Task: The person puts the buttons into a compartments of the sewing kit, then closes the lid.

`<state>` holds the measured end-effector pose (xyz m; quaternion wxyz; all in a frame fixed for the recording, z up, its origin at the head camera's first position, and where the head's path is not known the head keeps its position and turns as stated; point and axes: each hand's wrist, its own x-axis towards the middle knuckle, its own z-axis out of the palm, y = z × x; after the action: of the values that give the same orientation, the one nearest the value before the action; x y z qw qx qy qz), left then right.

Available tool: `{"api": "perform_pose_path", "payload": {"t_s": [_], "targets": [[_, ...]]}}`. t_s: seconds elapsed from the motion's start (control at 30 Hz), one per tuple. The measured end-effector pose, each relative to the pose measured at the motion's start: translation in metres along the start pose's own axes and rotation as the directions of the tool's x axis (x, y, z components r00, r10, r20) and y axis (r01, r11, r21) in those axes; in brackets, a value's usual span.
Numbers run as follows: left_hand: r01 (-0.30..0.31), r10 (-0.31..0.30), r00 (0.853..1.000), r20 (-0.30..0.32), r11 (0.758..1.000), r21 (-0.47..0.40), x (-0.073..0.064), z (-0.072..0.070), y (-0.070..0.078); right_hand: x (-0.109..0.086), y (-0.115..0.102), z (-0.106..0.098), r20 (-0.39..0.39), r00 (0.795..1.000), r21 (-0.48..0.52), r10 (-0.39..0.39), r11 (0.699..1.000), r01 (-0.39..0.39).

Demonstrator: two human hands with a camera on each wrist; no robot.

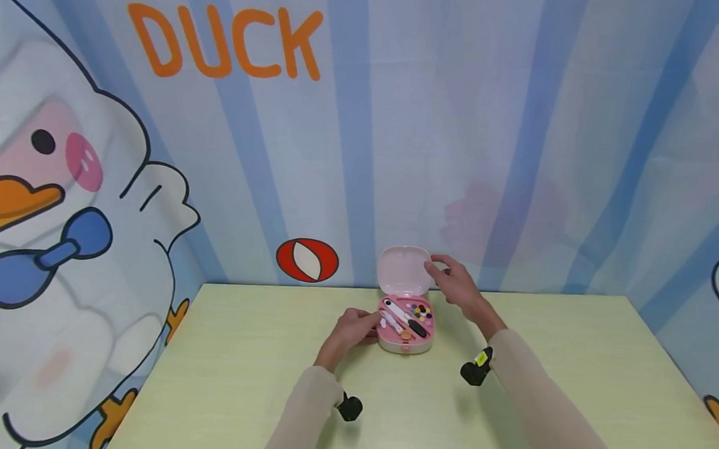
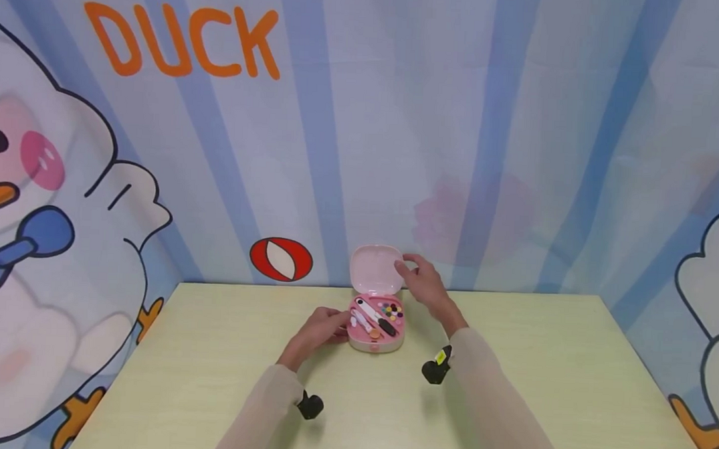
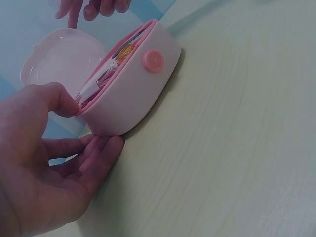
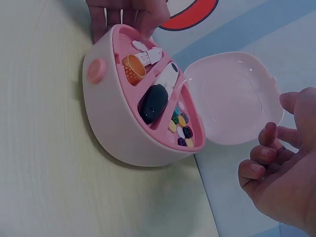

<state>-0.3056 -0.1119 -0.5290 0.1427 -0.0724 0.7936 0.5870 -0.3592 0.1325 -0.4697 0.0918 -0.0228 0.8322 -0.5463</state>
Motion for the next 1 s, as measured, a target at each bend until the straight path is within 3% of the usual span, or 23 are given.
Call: {"api": "perform_pose_path", "payload": {"t_s": [0.4,1.0], "targets": [[-0.008,0.008,1.000,-0.009,1.000,0.019,0.000,0.002,0.002,0.001,0.004,-0.005,0.034,0.999,0.048,0.010,0.999,-0.011],[-0.018,0.018,1.000,0.004,1.000,0.012,0.000,0.002,0.001,-0.012,0.017,-0.012,-0.050,0.997,0.103,-0.054,0.993,0.059]]}}
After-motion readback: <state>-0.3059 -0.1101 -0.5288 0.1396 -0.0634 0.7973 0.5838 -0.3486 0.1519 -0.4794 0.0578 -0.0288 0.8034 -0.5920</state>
